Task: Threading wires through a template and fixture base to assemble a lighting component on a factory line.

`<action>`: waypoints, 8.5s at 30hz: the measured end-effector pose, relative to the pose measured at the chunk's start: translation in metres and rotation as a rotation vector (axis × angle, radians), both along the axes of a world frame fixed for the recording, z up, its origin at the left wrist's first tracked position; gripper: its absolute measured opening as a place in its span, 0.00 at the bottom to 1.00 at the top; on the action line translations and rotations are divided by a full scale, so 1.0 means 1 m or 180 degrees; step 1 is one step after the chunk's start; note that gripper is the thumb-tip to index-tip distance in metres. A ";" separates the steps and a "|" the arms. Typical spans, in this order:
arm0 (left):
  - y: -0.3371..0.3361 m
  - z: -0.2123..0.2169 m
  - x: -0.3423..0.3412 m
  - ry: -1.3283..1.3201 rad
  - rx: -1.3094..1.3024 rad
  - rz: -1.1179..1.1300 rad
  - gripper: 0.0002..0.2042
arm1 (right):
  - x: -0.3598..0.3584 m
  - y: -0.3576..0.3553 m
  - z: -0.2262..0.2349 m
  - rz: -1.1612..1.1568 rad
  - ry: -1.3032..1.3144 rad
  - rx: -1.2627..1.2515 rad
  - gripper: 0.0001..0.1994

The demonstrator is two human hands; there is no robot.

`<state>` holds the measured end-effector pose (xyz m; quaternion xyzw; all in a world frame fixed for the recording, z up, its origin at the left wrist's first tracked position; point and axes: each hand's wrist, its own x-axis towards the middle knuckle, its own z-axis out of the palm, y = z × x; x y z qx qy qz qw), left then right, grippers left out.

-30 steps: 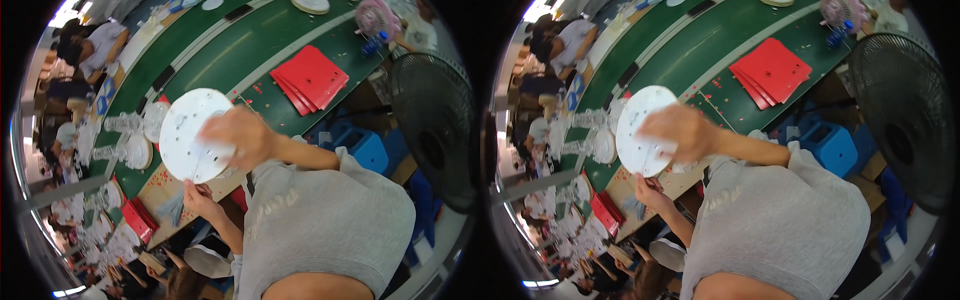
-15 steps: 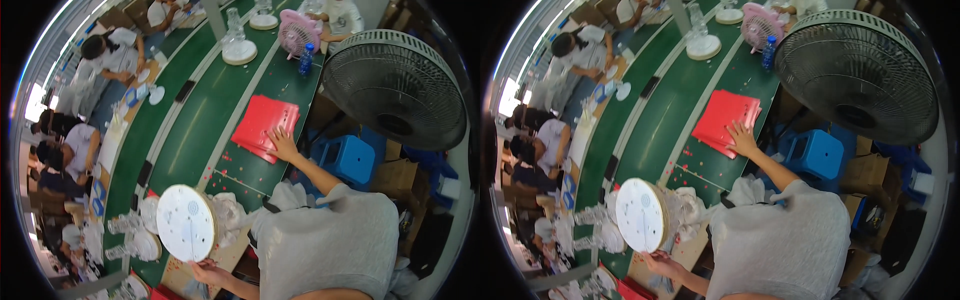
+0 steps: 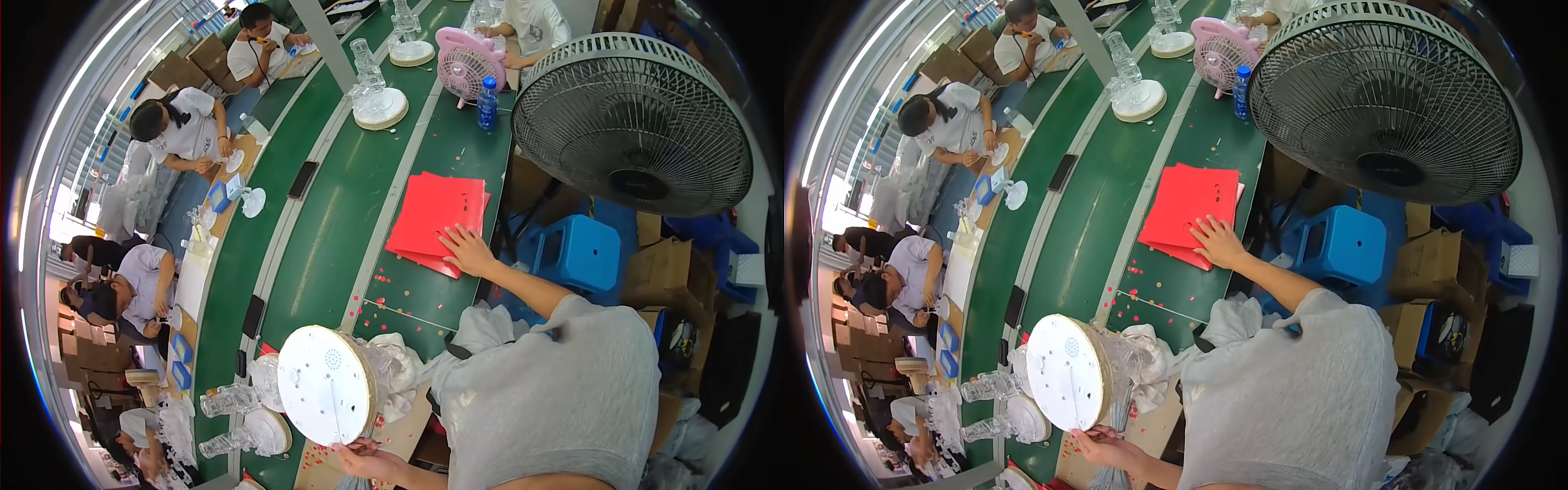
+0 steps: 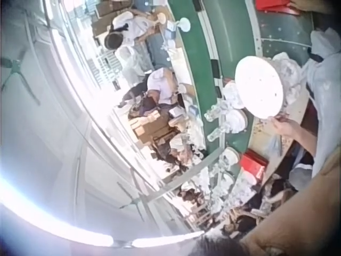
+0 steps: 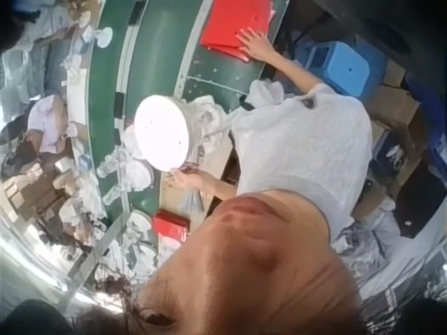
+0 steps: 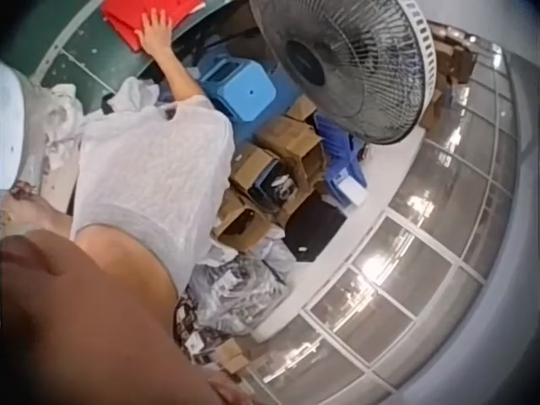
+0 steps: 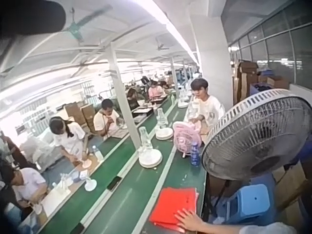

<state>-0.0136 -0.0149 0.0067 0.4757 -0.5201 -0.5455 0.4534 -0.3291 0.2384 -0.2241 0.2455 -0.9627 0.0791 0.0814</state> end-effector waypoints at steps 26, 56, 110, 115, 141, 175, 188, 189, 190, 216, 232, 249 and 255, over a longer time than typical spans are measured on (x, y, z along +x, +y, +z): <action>0.000 0.008 -0.005 0.0047 0.0059 0.0082 0.09 | -0.072 0.018 0.156 -0.0573 0.0444 -0.0935 0.09; -0.003 -0.004 -0.003 0.0054 0.0123 -0.0006 0.20 | -0.079 0.025 0.081 -0.1078 -0.1852 -0.4660 0.18; 0.043 -0.010 -0.004 0.0187 0.0121 -0.0072 0.17 | 0.071 -0.167 0.257 0.1154 -0.2481 -0.1698 0.32; 0.039 -0.004 0.005 0.0364 0.0442 -0.0202 0.13 | 0.073 -0.164 0.257 0.1220 -0.2774 -0.1851 0.33; -0.045 0.023 -0.024 -0.0975 -0.0537 -0.1863 0.38 | 0.063 -0.155 0.258 0.1989 -0.0719 -0.1917 0.43; -0.002 0.075 0.010 -0.3891 -0.3318 -0.3346 0.32 | 0.082 -0.201 0.220 0.2921 -0.0644 -0.2108 0.10; -0.007 0.022 0.034 -0.2155 -0.1856 -0.1765 0.24 | 0.096 -0.207 0.224 0.2861 -0.0802 -0.1577 0.15; -0.004 0.027 0.031 -0.2378 -0.1947 -0.1758 0.24 | 0.097 -0.203 0.226 0.2779 -0.0748 -0.1690 0.15; -0.003 0.030 0.024 -0.2618 -0.2012 -0.1744 0.24 | 0.092 -0.201 0.226 0.2713 -0.0714 -0.1800 0.15; 0.040 0.057 -0.033 -0.3775 -0.1837 -0.2114 0.31 | 0.034 -0.414 0.029 0.3101 -0.4328 -0.3441 0.12; 0.018 0.051 -0.041 -0.3525 -0.1705 -0.1714 0.29 | 0.056 -0.504 0.011 0.2640 -0.5395 -0.3804 0.11; 0.037 0.068 -0.042 -0.3799 -0.1827 -0.2335 0.47 | 0.035 -0.289 -0.030 0.0643 -0.5391 -0.4098 0.12; 0.035 0.051 -0.039 -0.2878 -0.2277 -0.2423 0.42 | -0.096 -0.222 0.127 0.1202 -0.3837 -0.5701 0.09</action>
